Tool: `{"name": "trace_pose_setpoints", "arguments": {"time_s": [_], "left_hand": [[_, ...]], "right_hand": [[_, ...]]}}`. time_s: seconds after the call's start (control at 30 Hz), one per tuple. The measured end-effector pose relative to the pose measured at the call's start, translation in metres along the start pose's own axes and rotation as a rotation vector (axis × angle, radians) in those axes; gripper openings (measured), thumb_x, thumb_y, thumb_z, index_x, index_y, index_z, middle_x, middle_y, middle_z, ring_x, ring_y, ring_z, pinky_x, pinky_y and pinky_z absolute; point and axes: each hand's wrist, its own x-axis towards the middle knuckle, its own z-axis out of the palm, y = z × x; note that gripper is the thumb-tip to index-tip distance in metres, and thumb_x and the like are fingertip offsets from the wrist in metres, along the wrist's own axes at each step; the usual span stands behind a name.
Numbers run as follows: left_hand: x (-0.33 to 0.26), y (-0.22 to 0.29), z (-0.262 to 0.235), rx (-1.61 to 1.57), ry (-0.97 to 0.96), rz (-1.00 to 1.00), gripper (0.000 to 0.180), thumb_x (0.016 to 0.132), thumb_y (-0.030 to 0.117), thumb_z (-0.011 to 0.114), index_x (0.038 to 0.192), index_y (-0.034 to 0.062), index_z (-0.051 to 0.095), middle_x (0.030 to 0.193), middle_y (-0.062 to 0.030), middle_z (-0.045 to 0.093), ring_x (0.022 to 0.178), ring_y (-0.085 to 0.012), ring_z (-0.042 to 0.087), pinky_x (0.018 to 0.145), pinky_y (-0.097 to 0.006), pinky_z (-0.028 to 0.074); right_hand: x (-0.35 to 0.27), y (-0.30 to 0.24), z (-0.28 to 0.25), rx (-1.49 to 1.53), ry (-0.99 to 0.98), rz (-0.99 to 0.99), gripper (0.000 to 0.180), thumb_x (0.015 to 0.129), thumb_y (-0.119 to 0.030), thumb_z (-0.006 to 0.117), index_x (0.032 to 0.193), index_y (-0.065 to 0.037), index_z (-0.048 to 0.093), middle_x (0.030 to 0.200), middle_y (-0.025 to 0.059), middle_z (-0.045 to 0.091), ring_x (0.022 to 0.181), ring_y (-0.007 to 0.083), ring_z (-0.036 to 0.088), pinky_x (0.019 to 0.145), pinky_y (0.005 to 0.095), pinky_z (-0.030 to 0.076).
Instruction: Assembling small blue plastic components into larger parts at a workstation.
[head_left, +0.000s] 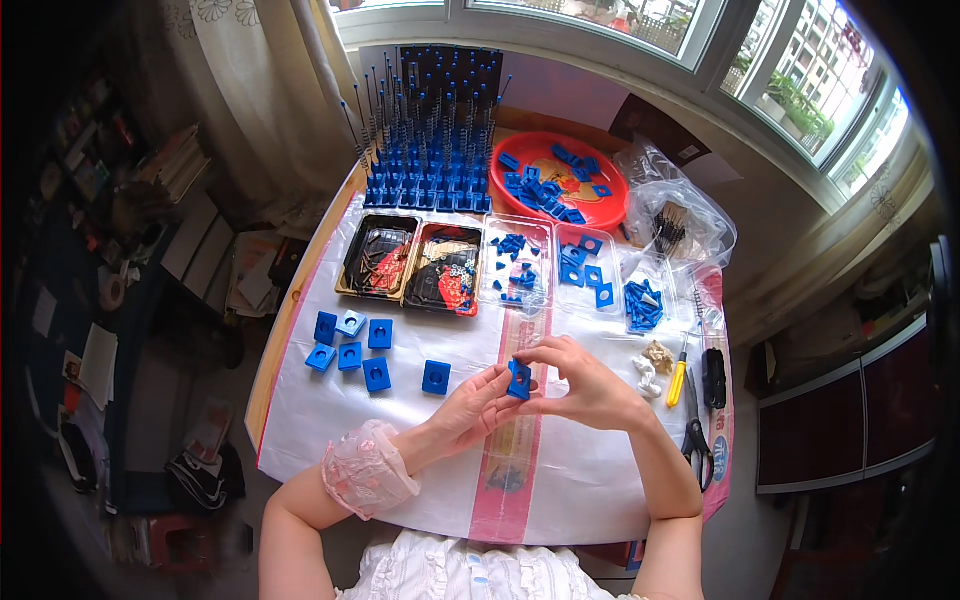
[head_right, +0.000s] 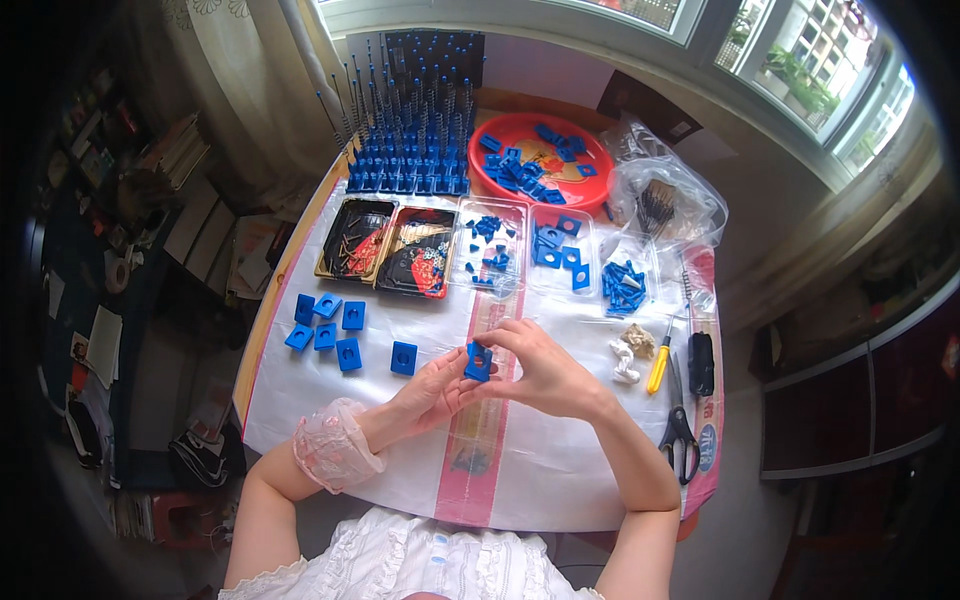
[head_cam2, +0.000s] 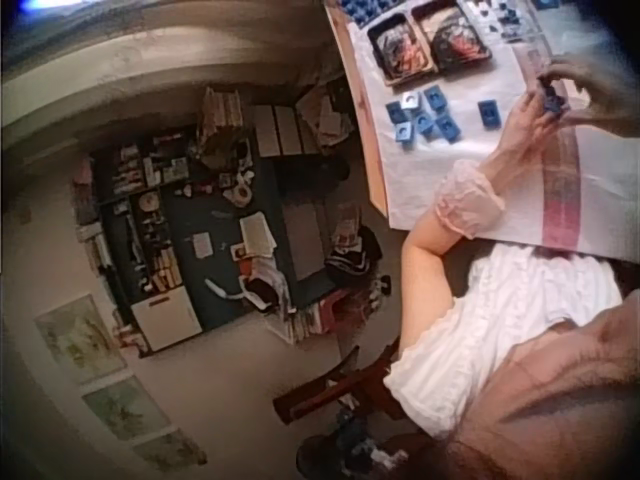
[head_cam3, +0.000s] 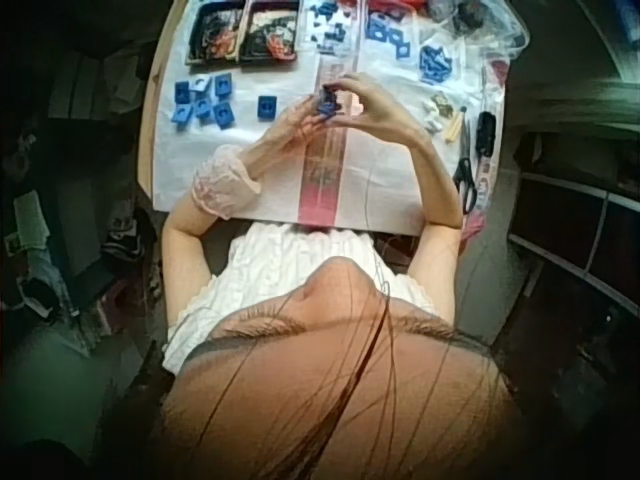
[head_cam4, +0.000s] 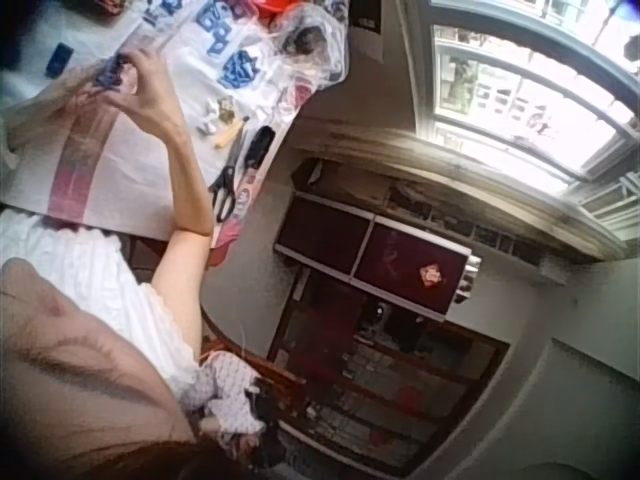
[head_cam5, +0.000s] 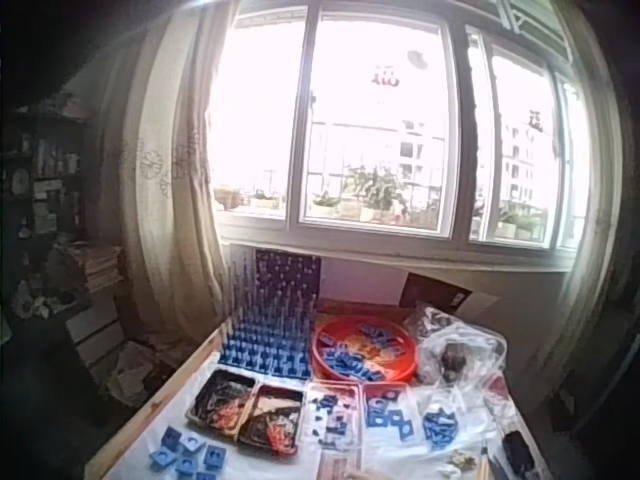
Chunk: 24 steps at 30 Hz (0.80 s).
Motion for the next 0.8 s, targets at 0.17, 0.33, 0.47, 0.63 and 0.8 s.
{"name": "trace_pose_setpoints", "arguments": {"time_s": [0.17, 0.33, 0.47, 0.63, 0.8], "left_hand": [[0.002, -0.003, -0.004, 0.066, -0.011, -0.015, 0.042, 0.101, 0.029, 0.057, 0.132, 0.0031, 0.046, 0.125, -0.0138, 0.061, 0.115, -0.0201, 0.063, 0.100, -0.032, 0.053], [0.002, -0.003, -0.004, 0.073, -0.087, -0.064, 0.043, 0.101, 0.033, 0.057, 0.129, 0.0010, 0.050, 0.126, -0.0136, 0.061, 0.113, -0.0193, 0.064, 0.104, -0.033, 0.051], [-0.001, -0.002, -0.003, 0.072, -0.070, -0.060, 0.043, 0.101, 0.035, 0.057, 0.125, -0.0006, 0.054, 0.123, -0.0120, 0.063, 0.114, -0.0199, 0.064, 0.105, -0.034, 0.050], [-0.001, -0.003, 0.001, 0.047, -0.027, -0.056, 0.044, 0.100, 0.035, 0.059, 0.126, 0.0001, 0.054, 0.124, -0.0128, 0.063, 0.117, -0.0225, 0.063, 0.104, -0.033, 0.051], [0.000, 0.002, 0.010, 0.027, -0.027, -0.080, 0.041, 0.099, 0.027, 0.060, 0.128, -0.0020, 0.052, 0.125, -0.0160, 0.062, 0.119, -0.0260, 0.062, 0.093, -0.027, 0.058]], "right_hand": [[0.002, -0.011, 0.004, -0.080, -0.060, 0.119, 0.046, 0.072, -0.015, 0.077, 0.114, -0.001, 0.064, 0.106, 0.0124, 0.061, 0.105, 0.0301, 0.055, 0.094, 0.0399, 0.046], [0.001, -0.012, 0.000, -0.038, -0.083, 0.081, 0.046, 0.072, -0.010, 0.078, 0.116, -0.004, 0.064, 0.108, 0.0095, 0.063, 0.102, 0.0269, 0.057, 0.092, 0.0379, 0.047], [0.002, -0.013, -0.008, -0.004, -0.083, 0.013, 0.046, 0.074, -0.013, 0.080, 0.117, -0.005, 0.065, 0.105, 0.0081, 0.064, 0.101, 0.0254, 0.057, 0.091, 0.0373, 0.047], [0.008, 0.016, -0.042, -0.067, 0.195, 0.296, 0.034, 0.075, -0.012, 0.081, 0.106, -0.004, 0.070, 0.099, 0.0082, 0.067, 0.098, 0.0260, 0.061, 0.090, 0.0364, 0.047], [0.024, 0.083, -0.060, -0.670, 0.319, 0.269, 0.020, 0.073, -0.001, 0.073, 0.093, -0.002, 0.070, 0.098, 0.0130, 0.065, 0.103, 0.0302, 0.059, 0.083, 0.0408, 0.052]]}}
